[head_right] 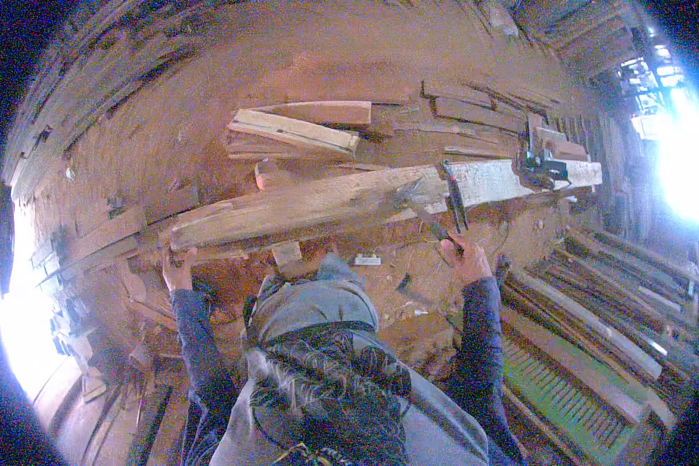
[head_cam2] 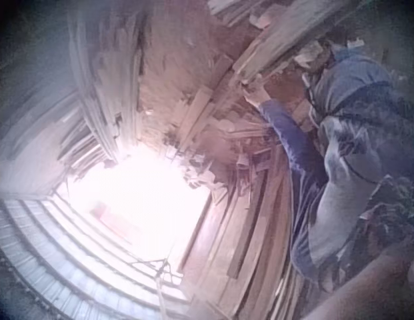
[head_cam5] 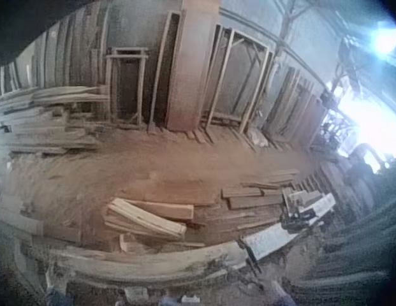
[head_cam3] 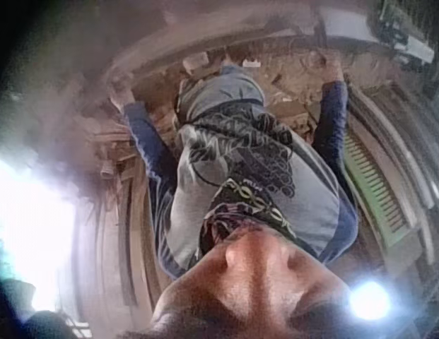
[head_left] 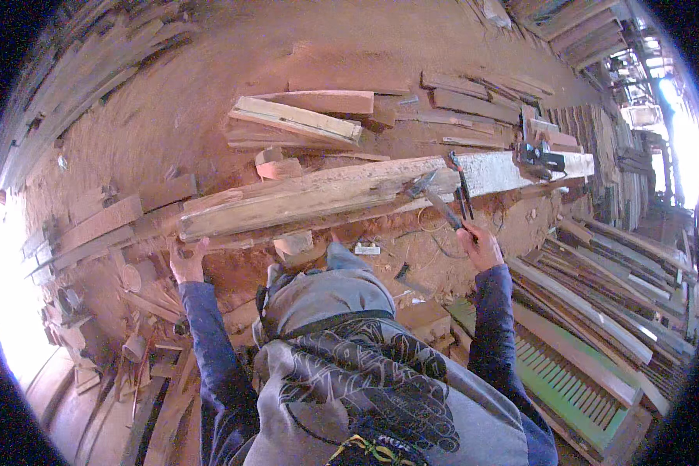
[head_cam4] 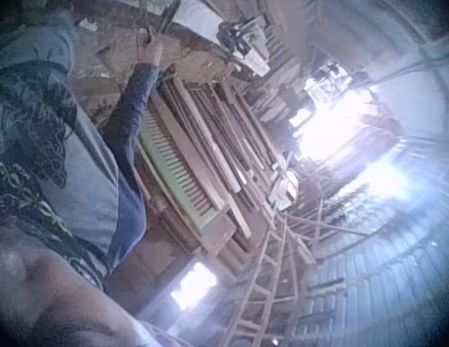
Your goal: The person uses a hammer to drive nails into a wooden plank resting on a workbench. They repeatedly position nails and strike them, then flip the plank to continue hammering on the opposite side.
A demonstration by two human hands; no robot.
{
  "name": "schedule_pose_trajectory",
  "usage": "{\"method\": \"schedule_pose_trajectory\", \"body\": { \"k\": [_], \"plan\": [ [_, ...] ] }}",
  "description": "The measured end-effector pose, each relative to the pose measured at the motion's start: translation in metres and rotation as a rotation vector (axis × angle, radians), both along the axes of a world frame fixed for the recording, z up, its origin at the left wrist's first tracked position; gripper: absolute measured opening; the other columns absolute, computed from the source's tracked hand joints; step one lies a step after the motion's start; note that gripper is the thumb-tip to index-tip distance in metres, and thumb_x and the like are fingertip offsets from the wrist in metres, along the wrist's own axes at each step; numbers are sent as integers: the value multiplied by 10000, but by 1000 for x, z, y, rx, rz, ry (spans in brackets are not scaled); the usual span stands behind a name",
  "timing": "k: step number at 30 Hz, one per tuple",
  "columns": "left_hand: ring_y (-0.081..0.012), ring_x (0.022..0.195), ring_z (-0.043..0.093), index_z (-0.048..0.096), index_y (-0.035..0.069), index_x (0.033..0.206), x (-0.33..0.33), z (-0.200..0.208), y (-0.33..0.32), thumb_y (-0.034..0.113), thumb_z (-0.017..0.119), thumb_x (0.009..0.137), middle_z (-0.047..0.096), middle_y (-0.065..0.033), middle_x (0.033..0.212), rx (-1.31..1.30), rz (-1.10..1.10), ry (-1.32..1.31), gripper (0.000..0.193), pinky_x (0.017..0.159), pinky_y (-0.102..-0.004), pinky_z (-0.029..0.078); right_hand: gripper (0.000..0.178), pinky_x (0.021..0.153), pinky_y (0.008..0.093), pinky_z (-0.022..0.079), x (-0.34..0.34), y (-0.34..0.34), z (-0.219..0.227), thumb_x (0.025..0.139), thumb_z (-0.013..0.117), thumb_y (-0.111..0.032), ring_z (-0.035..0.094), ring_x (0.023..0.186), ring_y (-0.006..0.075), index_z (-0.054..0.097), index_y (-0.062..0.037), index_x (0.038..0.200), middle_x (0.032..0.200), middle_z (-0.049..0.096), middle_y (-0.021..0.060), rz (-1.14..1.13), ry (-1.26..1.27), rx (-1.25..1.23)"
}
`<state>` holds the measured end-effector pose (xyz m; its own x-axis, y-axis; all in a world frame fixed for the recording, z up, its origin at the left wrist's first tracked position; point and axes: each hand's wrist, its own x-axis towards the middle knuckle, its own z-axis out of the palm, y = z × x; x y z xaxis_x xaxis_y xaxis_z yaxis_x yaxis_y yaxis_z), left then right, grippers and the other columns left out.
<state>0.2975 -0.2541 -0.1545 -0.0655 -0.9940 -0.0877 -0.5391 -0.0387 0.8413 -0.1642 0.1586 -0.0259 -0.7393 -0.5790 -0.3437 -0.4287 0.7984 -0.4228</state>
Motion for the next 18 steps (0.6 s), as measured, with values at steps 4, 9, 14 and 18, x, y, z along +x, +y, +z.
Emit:
{"method": "schedule_pose_trajectory", "body": {
  "k": [4,9,14,18],
  "plan": [
    [-258,1207,518,514,-79,1295,11,-13,-5,385,874,656,569,-191,1296,26,-6,-264,868,1057,-372,377,414,748,406,535,21,-31,-1,912,628,-374,684,862,351,648,-72,1196,953,702,182,279,13,-36],
    [-252,1143,552,550,-97,1235,16,-21,-3,406,857,681,607,-180,1227,-24,15,-237,809,1019,-366,404,433,782,488,524,106,-126,-12,921,561,-448,657,893,403,656,-119,1185,978,688,200,441,-189,-180],
    [-194,983,581,627,-69,1097,13,4,6,317,797,788,675,-98,1032,21,-48,-131,523,903,-319,444,431,773,475,525,98,-108,-19,916,578,-452,654,874,413,672,-106,1156,959,691,200,284,-168,-139],
    [-177,964,586,651,-25,1074,6,17,13,242,779,815,683,-68,1009,127,24,-201,394,859,-293,465,447,724,405,514,31,-25,-21,927,584,-446,677,786,329,676,-58,1129,867,689,198,21,-125,12]
  ]
}}
